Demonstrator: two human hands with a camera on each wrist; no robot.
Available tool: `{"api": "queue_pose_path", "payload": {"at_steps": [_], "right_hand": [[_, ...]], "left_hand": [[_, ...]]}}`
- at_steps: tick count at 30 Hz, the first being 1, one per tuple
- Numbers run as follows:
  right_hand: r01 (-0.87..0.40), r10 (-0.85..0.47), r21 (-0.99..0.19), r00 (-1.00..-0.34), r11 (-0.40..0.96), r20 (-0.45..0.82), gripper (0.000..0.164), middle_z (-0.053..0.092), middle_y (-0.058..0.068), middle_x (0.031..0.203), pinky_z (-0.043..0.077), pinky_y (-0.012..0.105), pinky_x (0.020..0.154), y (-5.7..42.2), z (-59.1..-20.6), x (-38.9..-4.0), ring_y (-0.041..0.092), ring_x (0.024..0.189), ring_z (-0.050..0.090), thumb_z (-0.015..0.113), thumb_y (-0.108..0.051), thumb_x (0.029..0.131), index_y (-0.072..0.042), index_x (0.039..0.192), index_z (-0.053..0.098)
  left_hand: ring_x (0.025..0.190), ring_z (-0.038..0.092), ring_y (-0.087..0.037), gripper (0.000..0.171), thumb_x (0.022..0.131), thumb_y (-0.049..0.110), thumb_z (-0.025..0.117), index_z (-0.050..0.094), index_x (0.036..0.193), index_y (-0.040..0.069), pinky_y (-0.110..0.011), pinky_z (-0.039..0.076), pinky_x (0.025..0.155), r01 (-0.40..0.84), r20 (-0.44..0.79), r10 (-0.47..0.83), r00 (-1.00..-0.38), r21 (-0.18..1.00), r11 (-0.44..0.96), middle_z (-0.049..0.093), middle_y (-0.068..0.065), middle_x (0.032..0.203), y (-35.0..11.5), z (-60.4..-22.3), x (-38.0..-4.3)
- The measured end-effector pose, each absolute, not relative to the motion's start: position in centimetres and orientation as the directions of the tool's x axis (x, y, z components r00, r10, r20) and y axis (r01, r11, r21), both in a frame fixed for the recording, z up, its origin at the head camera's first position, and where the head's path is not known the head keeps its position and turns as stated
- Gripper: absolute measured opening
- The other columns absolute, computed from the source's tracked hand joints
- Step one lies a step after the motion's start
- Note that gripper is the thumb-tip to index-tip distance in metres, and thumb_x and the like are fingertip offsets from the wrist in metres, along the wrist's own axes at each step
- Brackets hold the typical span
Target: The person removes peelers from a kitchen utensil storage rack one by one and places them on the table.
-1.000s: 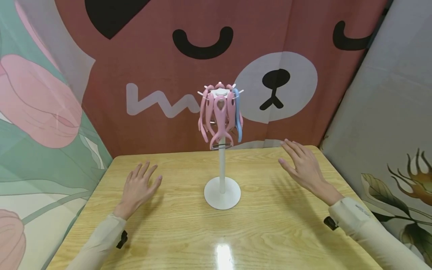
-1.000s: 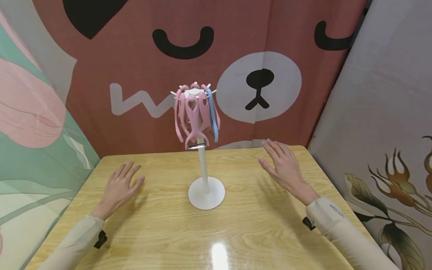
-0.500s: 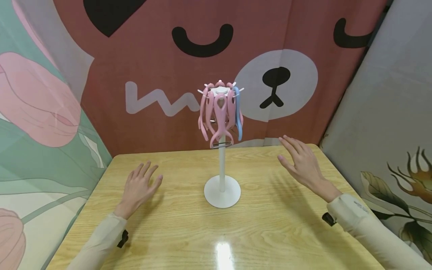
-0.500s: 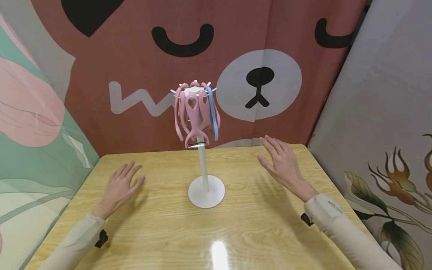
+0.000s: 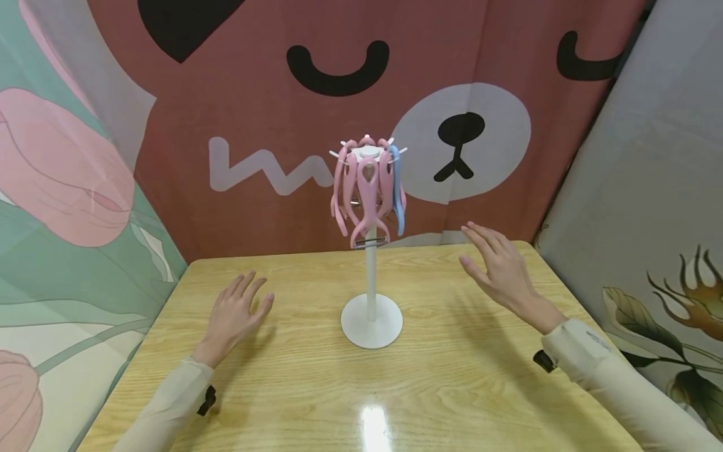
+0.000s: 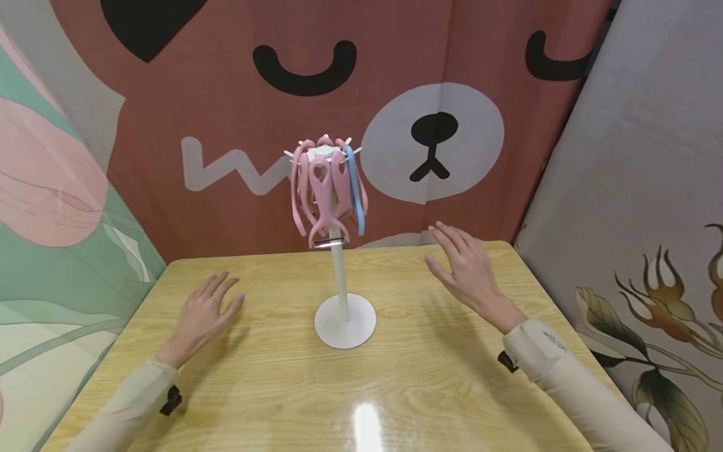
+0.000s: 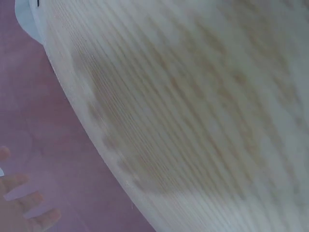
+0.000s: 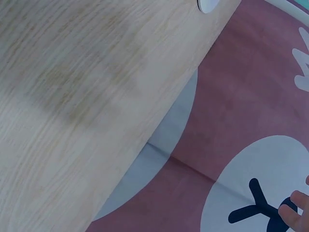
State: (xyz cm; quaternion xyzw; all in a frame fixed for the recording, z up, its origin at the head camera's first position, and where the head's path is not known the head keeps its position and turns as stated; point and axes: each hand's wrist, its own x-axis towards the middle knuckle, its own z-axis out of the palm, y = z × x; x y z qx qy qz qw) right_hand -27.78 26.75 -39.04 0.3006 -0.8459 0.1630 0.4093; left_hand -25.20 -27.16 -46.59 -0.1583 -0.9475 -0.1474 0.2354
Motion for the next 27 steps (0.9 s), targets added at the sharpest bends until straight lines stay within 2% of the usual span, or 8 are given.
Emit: {"api": "queue_pose_path", "payload": {"at_steps": [9, 14, 20, 27], "right_hand": [[-0.656, -0.384, -0.028, -0.476, 0.754, 0.791, 0.066, 0.051, 0.016, 0.142, 0.039, 0.058, 0.099, 26.2, -38.2, -27.7, 0.04, 0.125, 0.048, 0.037, -0.055, 0.103, -0.006, 0.143, 0.051], [-0.667, -0.395, -0.015, -0.459, 0.745, 0.796, 0.064, 0.051, 0.016, 0.143, 0.039, 0.058, 0.099, 25.9, -37.8, -27.5, 0.039, 0.124, 0.048, 0.037, -0.053, 0.104, -0.006, 0.145, 0.049], [-0.683, -0.373, -0.001, -0.4, 0.73, 0.837, 0.062, 0.054, 0.018, 0.138, 0.039, 0.059, 0.098, 25.6, -37.3, -27.6, 0.04, 0.121, 0.051, 0.04, -0.05, 0.104, -0.003, 0.141, 0.053], [-0.694, -0.355, -0.022, -0.396, 0.72, 0.847, 0.062, 0.055, 0.018, 0.137, 0.039, 0.058, 0.099, 25.3, -36.9, -27.4, 0.039, 0.121, 0.051, 0.04, -0.051, 0.104, -0.001, 0.138, 0.054]], "left_hand": [[0.13, 0.043, -0.047, 0.051, 0.098, 0.041, 0.057, 0.058, 0.133, 0.005, -0.066, 0.039, 0.1, 0.405, 0.546, 0.248, -0.801, 0.188, 0.895, 0.05, -0.024, 0.142, -26.8, -46.6, -25.4], [0.13, 0.043, -0.047, 0.051, 0.098, 0.042, 0.056, 0.058, 0.134, 0.005, -0.065, 0.037, 0.102, 0.41, 0.541, 0.252, -0.802, 0.192, 0.892, 0.05, -0.024, 0.141, -26.5, -46.4, -25.4], [0.129, 0.045, -0.046, 0.051, 0.098, 0.042, 0.056, 0.06, 0.132, 0.005, -0.065, 0.035, 0.105, 0.417, 0.545, 0.257, -0.798, 0.191, 0.889, 0.051, -0.023, 0.14, -25.9, -46.1, -25.8], [0.128, 0.045, -0.046, 0.049, 0.097, 0.041, 0.057, 0.061, 0.13, 0.005, -0.065, 0.035, 0.104, 0.426, 0.549, 0.264, -0.793, 0.191, 0.884, 0.053, -0.023, 0.139, -25.5, -46.3, -25.6]]}}
